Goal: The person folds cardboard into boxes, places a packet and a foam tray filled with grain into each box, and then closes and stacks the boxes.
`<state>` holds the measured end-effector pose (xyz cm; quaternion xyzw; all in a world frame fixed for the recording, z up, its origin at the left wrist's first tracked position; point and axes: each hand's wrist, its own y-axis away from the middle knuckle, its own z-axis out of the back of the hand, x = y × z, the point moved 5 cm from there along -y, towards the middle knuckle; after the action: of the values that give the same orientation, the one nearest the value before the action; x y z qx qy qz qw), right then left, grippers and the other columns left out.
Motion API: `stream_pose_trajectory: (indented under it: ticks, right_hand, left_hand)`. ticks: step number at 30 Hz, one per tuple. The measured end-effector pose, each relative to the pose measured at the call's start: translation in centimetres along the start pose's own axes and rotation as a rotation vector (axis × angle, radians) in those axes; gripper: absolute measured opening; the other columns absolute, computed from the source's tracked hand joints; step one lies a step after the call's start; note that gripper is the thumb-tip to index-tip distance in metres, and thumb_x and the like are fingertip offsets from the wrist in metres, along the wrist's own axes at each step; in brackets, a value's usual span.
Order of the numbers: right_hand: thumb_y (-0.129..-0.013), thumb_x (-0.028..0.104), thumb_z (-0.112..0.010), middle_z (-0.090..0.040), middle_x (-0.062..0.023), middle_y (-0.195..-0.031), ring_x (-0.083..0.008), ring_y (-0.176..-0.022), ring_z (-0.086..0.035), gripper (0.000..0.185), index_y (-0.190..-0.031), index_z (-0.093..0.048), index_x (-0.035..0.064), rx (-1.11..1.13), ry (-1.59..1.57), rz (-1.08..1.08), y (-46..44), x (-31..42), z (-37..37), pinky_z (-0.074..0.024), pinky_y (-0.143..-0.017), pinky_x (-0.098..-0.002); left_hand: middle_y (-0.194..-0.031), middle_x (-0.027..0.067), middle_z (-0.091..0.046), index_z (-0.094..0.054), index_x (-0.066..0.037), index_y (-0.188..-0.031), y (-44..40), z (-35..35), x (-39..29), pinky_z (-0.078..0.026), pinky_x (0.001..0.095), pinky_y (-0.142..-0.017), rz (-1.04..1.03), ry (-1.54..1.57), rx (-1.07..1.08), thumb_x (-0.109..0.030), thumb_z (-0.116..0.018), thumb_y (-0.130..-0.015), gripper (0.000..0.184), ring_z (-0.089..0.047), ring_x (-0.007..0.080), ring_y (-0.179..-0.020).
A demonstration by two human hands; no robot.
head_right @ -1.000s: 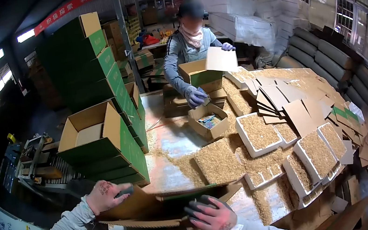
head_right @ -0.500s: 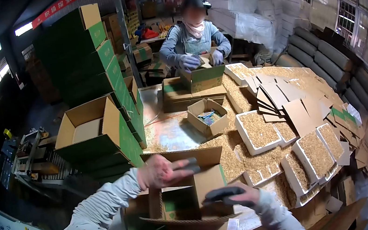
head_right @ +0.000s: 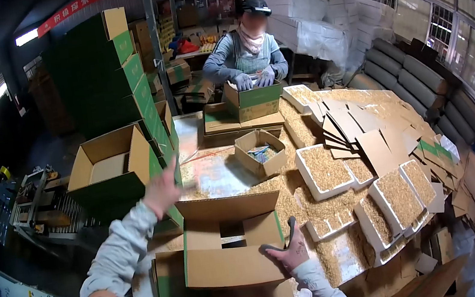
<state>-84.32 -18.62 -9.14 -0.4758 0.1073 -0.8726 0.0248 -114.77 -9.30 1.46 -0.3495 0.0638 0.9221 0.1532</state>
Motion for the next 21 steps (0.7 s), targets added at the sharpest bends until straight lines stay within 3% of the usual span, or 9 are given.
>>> stream_pose_trajectory:
  ticks: [3,4,7,11,13,15,17,19,21]
  right_hand:
    - [-0.054,0.028,-0.083,-0.045,-0.0265,-0.123,-0.0326,-0.116,-0.045,0.103,-0.131,-0.026,-0.0089,-0.002,-0.209,0.034,1.1,-0.4,-0.9,-0.0351,-0.098,-0.0363]
    - [-0.053,0.028,-0.083,-0.051,-0.023,-0.118,-0.0312,-0.114,-0.048,0.098,-0.129,-0.033,-0.0077,0.109,-0.305,-0.097,1.6,-1.1,-1.8,-0.0375,-0.096,-0.0358]
    - [-0.061,0.034,-0.078,-0.058,-0.0136,-0.109,-0.0212,-0.1,-0.056,0.073,-0.116,-0.049,-0.0037,0.296,-0.497,-0.153,0.0,1.2,-1.5,-0.0432,-0.088,-0.0314]
    - [-0.09,0.048,-0.044,-0.055,-0.0025,-0.075,-0.0145,-0.074,-0.056,0.042,-0.089,-0.057,0.0079,0.523,-1.475,-0.512,-1.8,0.1,-1.3,-0.046,-0.065,-0.0283]
    - [-0.071,0.031,-0.071,-0.051,-0.0024,-0.072,-0.0118,-0.067,-0.047,0.035,-0.086,-0.054,0.0045,0.367,-0.363,-0.335,1.1,-1.1,-4.2,-0.04,-0.06,-0.0252]
    - [-0.066,0.033,-0.075,-0.053,-0.0062,-0.074,-0.0122,-0.069,-0.048,0.049,-0.092,-0.054,-0.0026,0.194,-0.352,-0.202,3.0,-0.9,-6.0,-0.0406,-0.063,-0.0269]
    - [-0.07,0.033,-0.072,-0.057,-0.0075,-0.076,-0.0161,-0.07,-0.051,0.046,-0.093,-0.055,-0.0025,0.206,-0.05,-0.237,3.3,0.1,-6.4,-0.0424,-0.066,-0.03]
    - [-0.08,0.031,-0.061,-0.06,-0.0158,-0.097,-0.0255,-0.087,-0.058,0.04,-0.105,-0.057,-0.0007,0.228,-0.434,-0.294,1.0,-0.4,-5.2,-0.0455,-0.079,-0.0298]
    - [-0.083,0.031,-0.056,-0.053,-0.0183,-0.117,-0.028,-0.106,-0.052,0.043,-0.117,-0.052,0.004,0.06,-0.29,0.002,-4.1,-7.1,-4.2,-0.0412,-0.09,-0.0353]
  left_hand:
    - [-0.129,0.0231,-0.04,-0.009,0.004,-0.137,6.5,-5.9,8.8,-0.036,0.0344,-0.098,-0.121,-0.128,-0.105,-0.042,-0.076,-0.065,0.108,-0.046,0.0333,-0.115]
    - [-0.126,0.0152,-0.044,-0.012,0.001,-0.138,8.2,-7.9,10.2,-0.034,0.0317,-0.098,0.146,0.731,0.159,-0.025,-0.078,-0.065,0.102,-0.045,0.0249,-0.114]
    - [-0.123,0.01,-0.046,-0.014,-0.003,-0.138,11.6,-6.3,7.2,-0.034,0.0301,-0.098,0.223,0.824,0.252,-0.016,-0.076,-0.067,0.095,-0.045,0.0196,-0.112]
    - [-0.118,0.0204,-0.052,-0.051,-0.002,-0.116,23.5,-10.3,7.9,-0.047,0.0354,-0.081,-0.115,-0.323,-0.158,-0.011,-0.07,-0.064,0.056,-0.056,0.0297,-0.097]
    - [-0.111,0.0202,-0.056,-0.056,-0.004,-0.11,25.8,-11.7,12.3,-0.048,0.0357,-0.08,0.009,-0.034,0.021,-0.011,-0.062,-0.069,0.042,-0.059,0.0303,-0.092]
    - [-0.105,0.0193,-0.058,-0.057,-0.003,-0.105,26.6,-11.0,14.3,-0.048,0.0362,-0.079,-0.002,-0.215,-0.102,-0.011,-0.056,-0.076,0.031,-0.06,0.03,-0.089]
    - [-0.101,0.0187,-0.06,-0.055,0.0,-0.106,19.3,-5.5,7.2,-0.047,0.0374,-0.08,0.354,0.99,-0.357,-0.011,-0.053,-0.08,0.028,-0.06,0.0295,-0.092]
    - [-0.098,0.0197,-0.061,-0.054,0.001,-0.109,15.0,-5.3,5.0,-0.046,0.0354,-0.08,0.296,-0.16,-0.221,-0.013,-0.055,-0.08,0.031,-0.061,0.029,-0.091]
    - [-0.096,0.0202,-0.062,-0.054,0.0,-0.113,13.8,-5.7,5.7,-0.045,0.0339,-0.079,0.396,0.003,-0.346,-0.011,-0.055,-0.078,0.037,-0.061,0.0294,-0.09]
